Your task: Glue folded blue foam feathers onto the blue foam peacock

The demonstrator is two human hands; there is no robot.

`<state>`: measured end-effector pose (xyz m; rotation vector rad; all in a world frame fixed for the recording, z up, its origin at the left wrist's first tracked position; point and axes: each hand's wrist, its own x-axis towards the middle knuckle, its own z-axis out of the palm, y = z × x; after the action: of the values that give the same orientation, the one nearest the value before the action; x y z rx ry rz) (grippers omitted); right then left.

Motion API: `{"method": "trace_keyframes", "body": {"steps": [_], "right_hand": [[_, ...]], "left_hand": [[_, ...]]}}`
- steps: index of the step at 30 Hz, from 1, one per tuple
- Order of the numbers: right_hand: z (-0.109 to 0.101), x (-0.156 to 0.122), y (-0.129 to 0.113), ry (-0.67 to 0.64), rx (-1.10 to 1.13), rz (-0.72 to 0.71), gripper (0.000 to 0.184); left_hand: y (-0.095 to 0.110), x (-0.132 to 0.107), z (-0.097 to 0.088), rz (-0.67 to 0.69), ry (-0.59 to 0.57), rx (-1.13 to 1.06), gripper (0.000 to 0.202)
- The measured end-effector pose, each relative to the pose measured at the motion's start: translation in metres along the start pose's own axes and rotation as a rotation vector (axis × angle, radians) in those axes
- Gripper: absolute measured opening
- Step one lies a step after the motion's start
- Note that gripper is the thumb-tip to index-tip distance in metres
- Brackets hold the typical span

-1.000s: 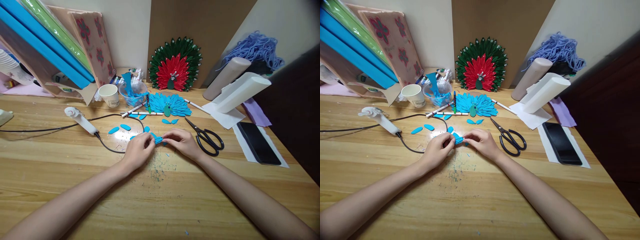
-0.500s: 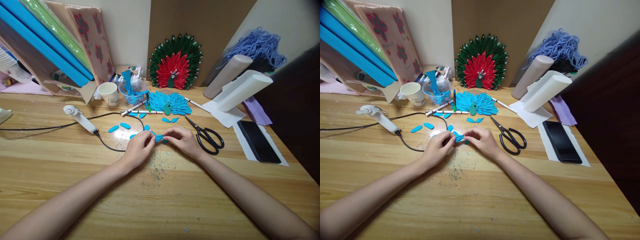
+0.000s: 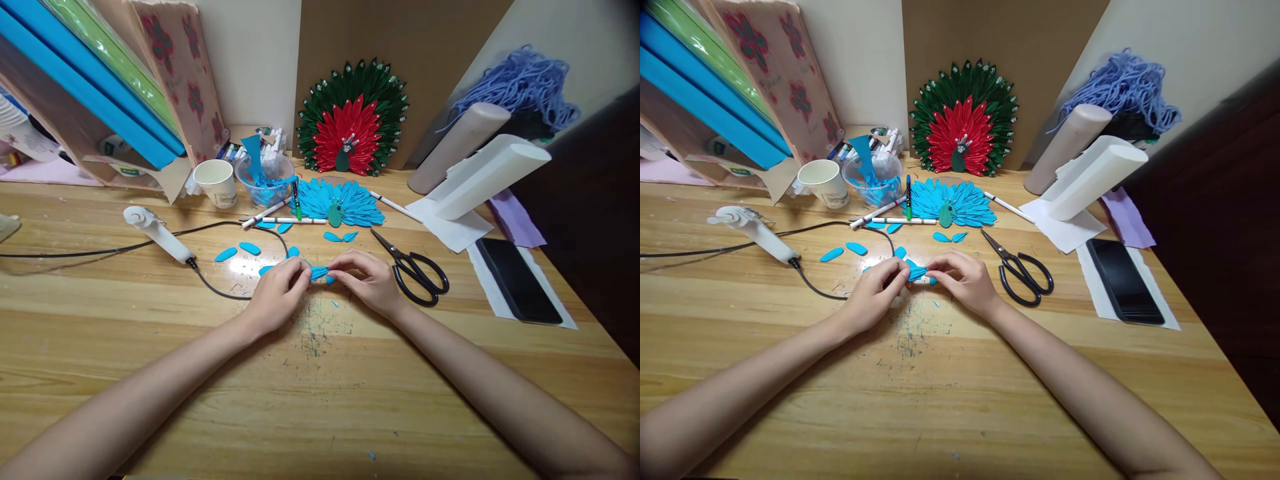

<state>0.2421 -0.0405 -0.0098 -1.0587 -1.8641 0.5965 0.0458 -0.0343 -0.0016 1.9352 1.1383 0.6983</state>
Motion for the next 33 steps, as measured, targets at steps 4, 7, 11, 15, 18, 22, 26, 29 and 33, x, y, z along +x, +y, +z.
{"method": "trace_keyframes", "body": {"steps": [4,7,11,15,18,22,26,29,33], "right_hand": [[0.0006,-0.0014,-0.001,0.018,-0.018,-0.034,0.003],[0.0007,-0.0017,-0.0011,0.028,-0.031,-0.056,0.003],[0.0009,-0.0012,-0.0013,0.023,-0.024,-0.066,0.003],[0.0023,-0.0023,-0.0015,0.031,0.029,0.002,0.006],[0.0031,-0.0036,-0.001,0.045,0.092,0.085,0.008],[0.0024,-0.004,-0.0003,0.019,0.103,0.098,0.007],[0.0025,-0.0034,-0.0012,0.002,0.168,0.129,0.006],[0.0043,-0.0029,-0.0022,-0.003,0.299,0.206,0.006],[0.0057,-0.0011,-0.0026,-0.03,0.47,0.31,0.009]], "left_hand": [[0.0011,0.0,-0.0001,0.017,-0.015,-0.008,0.023],[0.0022,0.0001,0.0,0.032,-0.031,-0.012,0.023],[0.0027,0.0005,0.0,0.043,-0.053,-0.028,0.023],[0.0016,0.001,0.0001,0.023,-0.057,-0.074,0.024],[0.0011,0.0012,0.0004,-0.011,-0.04,-0.11,0.026],[0.0017,0.0013,0.0007,-0.027,-0.029,-0.146,0.027],[0.0025,0.0011,0.0,-0.01,-0.022,-0.142,0.026],[0.0028,0.0009,-0.0007,0.01,-0.021,-0.125,0.026],[0.0032,0.001,-0.0011,0.036,-0.012,-0.097,0.026]]}}
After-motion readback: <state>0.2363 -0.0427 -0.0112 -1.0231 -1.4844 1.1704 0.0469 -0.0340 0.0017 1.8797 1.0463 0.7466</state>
